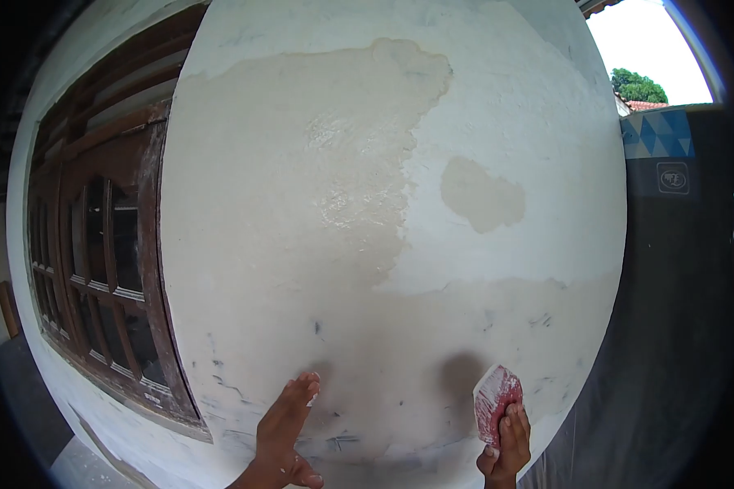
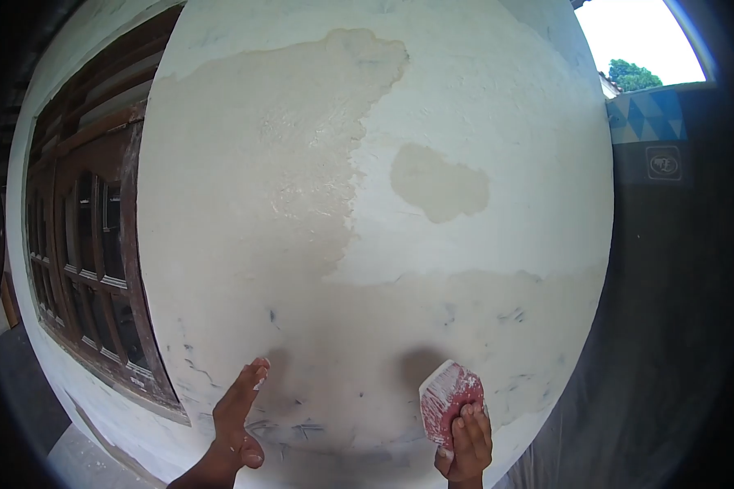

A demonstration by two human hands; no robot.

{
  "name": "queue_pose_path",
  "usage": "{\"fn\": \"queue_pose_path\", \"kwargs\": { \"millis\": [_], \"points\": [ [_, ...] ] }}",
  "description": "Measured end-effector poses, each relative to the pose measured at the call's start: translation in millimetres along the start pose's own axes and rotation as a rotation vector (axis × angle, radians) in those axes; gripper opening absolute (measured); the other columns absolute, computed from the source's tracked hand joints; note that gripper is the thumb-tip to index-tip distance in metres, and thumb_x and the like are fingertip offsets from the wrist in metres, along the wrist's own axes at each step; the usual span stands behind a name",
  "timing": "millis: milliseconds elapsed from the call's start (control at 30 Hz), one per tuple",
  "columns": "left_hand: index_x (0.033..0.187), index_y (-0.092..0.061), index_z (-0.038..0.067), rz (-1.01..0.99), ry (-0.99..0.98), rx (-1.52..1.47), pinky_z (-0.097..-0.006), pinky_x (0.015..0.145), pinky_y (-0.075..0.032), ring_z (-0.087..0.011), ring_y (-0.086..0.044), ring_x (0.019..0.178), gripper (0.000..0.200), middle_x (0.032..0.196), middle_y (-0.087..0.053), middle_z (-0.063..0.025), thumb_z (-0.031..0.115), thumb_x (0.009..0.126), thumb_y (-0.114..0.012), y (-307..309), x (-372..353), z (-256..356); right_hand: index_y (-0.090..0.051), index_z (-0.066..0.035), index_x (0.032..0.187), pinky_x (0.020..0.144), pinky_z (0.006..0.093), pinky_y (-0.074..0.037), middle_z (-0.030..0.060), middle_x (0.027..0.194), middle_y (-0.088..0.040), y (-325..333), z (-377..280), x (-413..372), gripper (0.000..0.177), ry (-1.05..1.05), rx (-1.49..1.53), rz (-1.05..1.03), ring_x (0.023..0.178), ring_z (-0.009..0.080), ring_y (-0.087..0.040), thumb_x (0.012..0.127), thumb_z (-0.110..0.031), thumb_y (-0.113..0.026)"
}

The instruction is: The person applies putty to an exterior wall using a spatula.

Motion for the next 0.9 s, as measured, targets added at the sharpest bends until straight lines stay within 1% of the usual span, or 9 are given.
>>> {"fn": "queue_pose_path", "kwargs": {
  "millis": [67,133,200,267,367,633,733,800,900],
  "points": [
    [0.135,-0.048,-0.012,0.026,0.111,-0.105,-0.0474,0.105,-0.043,-0.0406,-0.058,0.124,0.108,0.133,-0.057,-0.0302,0.083,0.086,-0.034,-19.9,-41.4,-3.1,-0.066,0.001,0.115,0.090,0.0423,-0.057,0.0160,0.112,-0.070,17.4,-29.5,-14.1,0.025,-0.165,0.086,0.113,0.103,0.0284,-0.068,0.102,-0.014,-0.051],
    [0.136,-0.048,-0.011,-0.019,0.182,-0.121,-0.0471,0.107,-0.042,-0.0411,-0.056,0.126,0.102,0.134,-0.057,-0.0298,0.078,0.091,-0.031,-38.2,-76.6,-6.6,-0.066,0.005,0.118,0.091,0.0391,-0.056,0.0195,0.119,-0.068,22.9,-33.0,-74.9,0.033,-0.506,0.280,0.034,0.109,0.0271,-0.068,0.105,-0.019,-0.048],
    [0.136,-0.048,-0.010,-0.076,0.291,-0.193,-0.0463,0.109,-0.040,-0.0405,-0.054,0.128,0.098,0.134,-0.057,-0.0288,0.076,0.092,-0.029,-51.2,-111.6,-13.3,-0.066,0.006,0.113,0.082,0.0328,-0.056,0.0176,0.108,-0.071,31.6,-50.6,-115.3,0.028,-0.855,0.129,-0.178,0.096,0.0226,-0.070,0.103,-0.017,-0.054],
    [0.136,-0.048,-0.010,-0.132,0.354,-0.209,-0.0455,0.110,-0.039,-0.0399,-0.053,0.129,0.098,0.134,-0.057,-0.0282,0.075,0.094,-0.027,-53.4,-145.2,-11.8,-0.067,0.006,0.107,0.079,0.0327,-0.056,0.0132,0.100,-0.071,42.6,-69.8,-150.8,0.026,-1.098,0.227,-0.250,0.088,0.0192,-0.067,0.102,-0.018,-0.056],
    [0.136,-0.052,-0.007,-0.159,0.467,-0.258,-0.0450,0.109,-0.040,-0.0372,-0.055,0.127,0.094,0.136,-0.057,-0.0252,0.074,0.095,-0.027,-48.5,-200.6,-6.4,-0.065,0.004,0.105,0.074,0.0335,-0.057,0.0068,0.089,-0.065,59.1,-101.1,-209.0,0.022,-1.449,0.542,-0.081,0.081,0.0161,-0.062,0.101,-0.017,-0.059],
    [0.143,-0.048,-0.002,-0.228,0.846,-0.438,-0.0448,0.110,-0.039,-0.0359,-0.052,0.130,0.094,0.140,-0.055,-0.0222,0.076,0.093,-0.031,-7.6,-322.7,27.3,-0.065,-0.011,0.100,0.073,0.0393,-0.060,0.0029,0.086,-0.066,118.6,-176.8,-227.1,0.005,-1.760,0.693,0.074,0.082,0.0171,-0.066,0.097,-0.013,-0.062],
    [0.134,-0.055,-0.007,-0.294,0.954,-0.405,-0.0457,0.112,-0.036,-0.0390,-0.051,0.131,0.102,0.132,-0.060,-0.0249,0.081,0.091,-0.024,2.7,-337.9,39.4,-0.063,0.002,0.109,0.077,0.0398,-0.061,0.0164,0.107,-0.069,128.5,-178.4,-236.6,0.019,-1.805,0.665,-0.009,0.096,0.0296,-0.071,0.096,-0.012,-0.058],
    [0.134,-0.054,-0.007,-0.260,1.101,-0.551,-0.0447,0.114,-0.033,-0.0361,-0.049,0.134,0.099,0.135,-0.059,-0.0235,0.075,0.095,-0.014,-6.7,-374.7,36.2,-0.061,-0.003,0.103,0.060,0.0307,-0.061,0.0089,0.093,-0.069,134.7,-178.0,-225.3,0.009,-1.860,0.657,0.089,0.078,0.0196,-0.070,0.095,-0.007,-0.062],
    [0.142,-0.042,-0.008,-0.180,1.378,-0.831,-0.0445,0.120,-0.024,-0.0332,-0.043,0.139,0.108,0.144,-0.050,-0.0241,0.081,0.091,-0.008,-25.3,-379.5,52.7,-0.062,-0.002,0.104,0.059,0.0303,-0.059,0.0087,0.089,-0.069,148.0,-161.0,-222.9,0.011,-1.855,0.672,0.012,0.076,0.0178,-0.069,0.096,-0.009,-0.061]
  ]
}}
Point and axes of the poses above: each hand's wrist, its own x-axis towards the middle knuckle, its own y-axis out of the back of the hand, z = x × y, the point moved 7 cm from there along x, towards the middle knuckle
